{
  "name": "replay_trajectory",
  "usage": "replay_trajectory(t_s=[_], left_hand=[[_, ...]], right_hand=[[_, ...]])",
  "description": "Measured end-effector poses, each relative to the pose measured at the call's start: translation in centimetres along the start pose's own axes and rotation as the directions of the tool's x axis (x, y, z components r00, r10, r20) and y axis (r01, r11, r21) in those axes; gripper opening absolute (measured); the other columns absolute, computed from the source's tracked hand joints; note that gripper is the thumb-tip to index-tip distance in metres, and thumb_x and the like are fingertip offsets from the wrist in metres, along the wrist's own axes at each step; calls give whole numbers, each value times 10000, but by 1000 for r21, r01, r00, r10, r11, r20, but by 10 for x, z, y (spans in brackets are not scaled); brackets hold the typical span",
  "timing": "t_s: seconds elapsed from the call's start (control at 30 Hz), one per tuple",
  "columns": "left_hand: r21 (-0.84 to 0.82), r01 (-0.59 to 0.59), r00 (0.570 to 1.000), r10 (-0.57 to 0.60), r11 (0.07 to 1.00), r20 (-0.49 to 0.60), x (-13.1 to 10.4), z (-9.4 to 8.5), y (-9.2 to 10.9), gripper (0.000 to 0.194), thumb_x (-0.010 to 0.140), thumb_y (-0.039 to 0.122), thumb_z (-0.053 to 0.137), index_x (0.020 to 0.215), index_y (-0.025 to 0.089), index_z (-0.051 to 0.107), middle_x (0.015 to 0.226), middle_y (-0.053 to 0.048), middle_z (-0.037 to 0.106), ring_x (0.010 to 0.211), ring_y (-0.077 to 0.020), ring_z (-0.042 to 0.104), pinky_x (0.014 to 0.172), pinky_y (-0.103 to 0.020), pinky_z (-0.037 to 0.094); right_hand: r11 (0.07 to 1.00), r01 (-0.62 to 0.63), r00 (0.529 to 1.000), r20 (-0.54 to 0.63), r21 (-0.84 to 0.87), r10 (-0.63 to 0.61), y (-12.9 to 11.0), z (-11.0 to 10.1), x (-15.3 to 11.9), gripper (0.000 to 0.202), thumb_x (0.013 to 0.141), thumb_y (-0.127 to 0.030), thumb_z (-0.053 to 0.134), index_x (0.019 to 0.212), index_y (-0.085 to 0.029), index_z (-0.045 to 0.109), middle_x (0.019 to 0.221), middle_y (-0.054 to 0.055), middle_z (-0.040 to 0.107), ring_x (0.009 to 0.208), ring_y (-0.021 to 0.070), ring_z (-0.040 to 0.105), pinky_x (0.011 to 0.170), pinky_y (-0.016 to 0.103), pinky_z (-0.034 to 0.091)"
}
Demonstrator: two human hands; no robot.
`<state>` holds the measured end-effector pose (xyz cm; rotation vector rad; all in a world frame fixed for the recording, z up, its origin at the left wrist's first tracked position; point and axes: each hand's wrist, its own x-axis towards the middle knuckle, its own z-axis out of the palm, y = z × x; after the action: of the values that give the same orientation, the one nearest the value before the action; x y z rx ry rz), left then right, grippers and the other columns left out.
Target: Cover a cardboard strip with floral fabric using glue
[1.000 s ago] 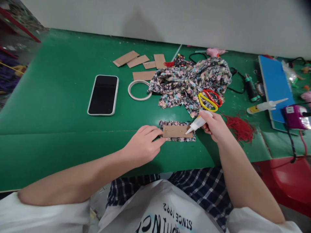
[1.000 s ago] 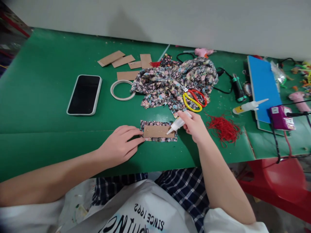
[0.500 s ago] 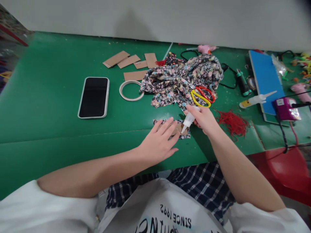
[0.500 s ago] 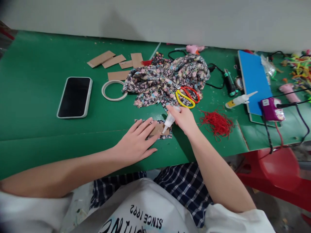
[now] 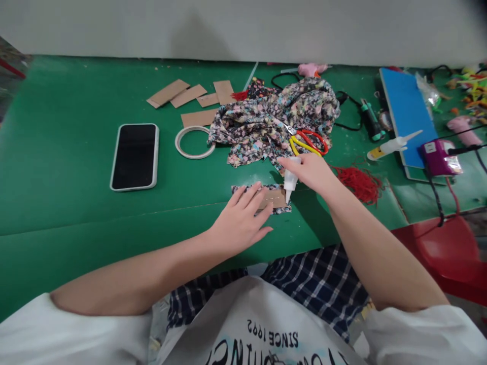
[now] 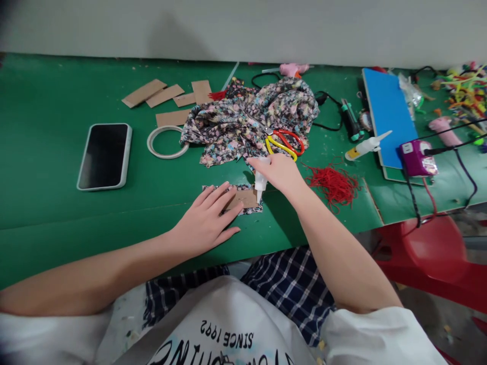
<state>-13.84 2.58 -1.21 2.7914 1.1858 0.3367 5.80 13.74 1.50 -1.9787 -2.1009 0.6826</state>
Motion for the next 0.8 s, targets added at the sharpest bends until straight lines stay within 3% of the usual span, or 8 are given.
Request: replay_trajectory(t_s=[0.13, 0.3, 0.47, 0.63, 0.8], left_hand=[[-15, 0, 1000, 0, 1000, -17, 0, 1, 0, 435, 840, 413, 518, 1191, 156, 507, 1353, -172, 407, 1307, -341, 285, 1049, -518, 256], [-22, -5, 1000, 4, 1000, -31, -1, 1, 0, 427, 832, 400, 532, 1181, 155, 517, 1350, -170, 412, 1303, -342, 291, 1042, -522, 270], [12, -37, 997, 38, 999, -70, 0, -1, 1, 393, 847, 387, 507, 1156, 146, 529, 1323, -166, 441, 1282, -337, 326, 1032, -510, 291], [18, -151, 984, 152, 988, -88, -11, -2, 13, 279, 875, 290, 465, 1073, 126, 574, 1184, -147, 560, 1141, -278, 484, 936, -419, 407], [-20, -158, 986, 157, 987, -56, -29, 3, 23, 241, 847, 257, 505, 1051, 156, 585, 1171, -109, 575, 1128, -251, 489, 972, -426, 384]], right_hand=[[990, 55, 998, 11, -127, -54, -3, 6, 15, 578, 669, -731, 422, 466, -193, 475, 469, 37, 469, 502, 170, 485, 522, 308, 370], [982, 110, 994, 32, -150, -106, -12, 3, 23, 529, 666, -703, 475, 539, -191, 505, 540, 81, 522, 649, 243, 567, 610, 349, 420], [989, 88, 996, 43, -117, -83, -22, -10, 26, 558, 673, -722, 451, 534, -185, 509, 546, 76, 536, 583, 197, 531, 567, 320, 379], [995, 93, 988, -122, -21, -94, -23, -17, 19, 565, 706, -717, 412, 539, -184, 491, 521, 33, 508, 511, 138, 465, 528, 285, 322], [988, 139, 948, -299, 62, -114, -17, -21, -7, 471, 763, -621, 439, 607, -184, 521, 555, 3, 514, 524, 110, 434, 525, 260, 301]])
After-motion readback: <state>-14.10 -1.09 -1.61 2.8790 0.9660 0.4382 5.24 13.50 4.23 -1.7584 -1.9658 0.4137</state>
